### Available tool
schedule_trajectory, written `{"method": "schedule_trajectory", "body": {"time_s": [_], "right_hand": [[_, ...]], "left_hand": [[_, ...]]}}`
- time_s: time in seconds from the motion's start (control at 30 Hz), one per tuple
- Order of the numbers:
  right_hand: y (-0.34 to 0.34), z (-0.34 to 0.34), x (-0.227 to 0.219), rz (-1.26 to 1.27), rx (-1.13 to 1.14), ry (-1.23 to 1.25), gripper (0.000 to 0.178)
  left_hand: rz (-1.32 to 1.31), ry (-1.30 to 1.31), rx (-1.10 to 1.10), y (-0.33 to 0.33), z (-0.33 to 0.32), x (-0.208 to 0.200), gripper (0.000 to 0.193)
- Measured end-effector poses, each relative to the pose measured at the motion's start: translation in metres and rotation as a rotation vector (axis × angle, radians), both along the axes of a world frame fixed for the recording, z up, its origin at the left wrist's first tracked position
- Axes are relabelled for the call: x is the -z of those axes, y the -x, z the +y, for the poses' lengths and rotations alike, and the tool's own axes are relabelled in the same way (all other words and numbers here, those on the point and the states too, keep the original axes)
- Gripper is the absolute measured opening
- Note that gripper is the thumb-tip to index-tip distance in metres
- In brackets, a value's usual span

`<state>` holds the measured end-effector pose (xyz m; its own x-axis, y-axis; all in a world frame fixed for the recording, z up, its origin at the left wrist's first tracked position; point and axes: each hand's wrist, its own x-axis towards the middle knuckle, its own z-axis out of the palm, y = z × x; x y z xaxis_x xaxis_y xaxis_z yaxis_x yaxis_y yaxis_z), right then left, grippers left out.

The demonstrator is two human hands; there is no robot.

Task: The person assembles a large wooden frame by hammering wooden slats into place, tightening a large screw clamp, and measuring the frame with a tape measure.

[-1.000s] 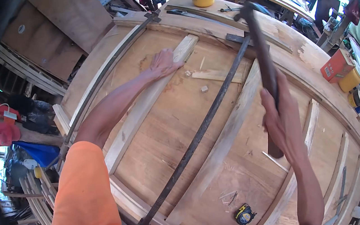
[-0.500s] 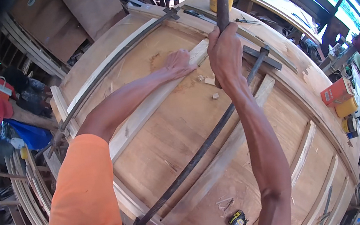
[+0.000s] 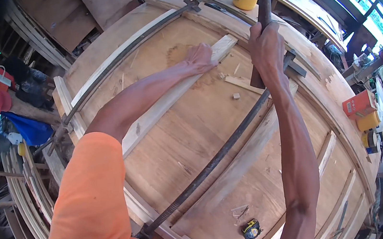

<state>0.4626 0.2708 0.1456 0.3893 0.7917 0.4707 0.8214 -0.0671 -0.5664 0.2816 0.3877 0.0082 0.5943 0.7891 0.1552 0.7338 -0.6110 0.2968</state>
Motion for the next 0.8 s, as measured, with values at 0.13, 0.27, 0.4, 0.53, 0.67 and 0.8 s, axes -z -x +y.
{"method": "schedule_trajectory", "body": {"time_s": [0.13,0.27,0.4,0.53,0.67,0.8], "right_hand": [[0.012,-0.032,-0.022,0.238,-0.038,0.069,0.042],[0.001,-0.094,-0.024,0.383,-0.109,-0.037,0.038],[0.012,-0.19,-0.039,0.571,-0.058,0.02,0.035],[-0.029,-0.262,-0.029,0.706,-0.088,0.003,0.027],[-0.05,-0.319,-0.006,0.762,-0.046,0.214,0.026],[-0.066,-0.368,0.024,0.724,0.038,0.323,0.027]], "left_hand": [[0.008,-0.059,-0.064,0.004,0.003,0.01,0.048],[0.006,-0.099,-0.053,-0.004,-0.001,0.011,0.046],[0.033,-0.065,-0.14,0.005,-0.009,0.011,0.054],[-0.053,-0.045,-0.22,0.015,-0.018,-0.004,0.071],[-0.003,-0.016,-0.109,0.099,-0.049,-0.058,0.076],[-0.037,0.193,-0.008,0.175,-0.129,-0.099,0.068]]}}
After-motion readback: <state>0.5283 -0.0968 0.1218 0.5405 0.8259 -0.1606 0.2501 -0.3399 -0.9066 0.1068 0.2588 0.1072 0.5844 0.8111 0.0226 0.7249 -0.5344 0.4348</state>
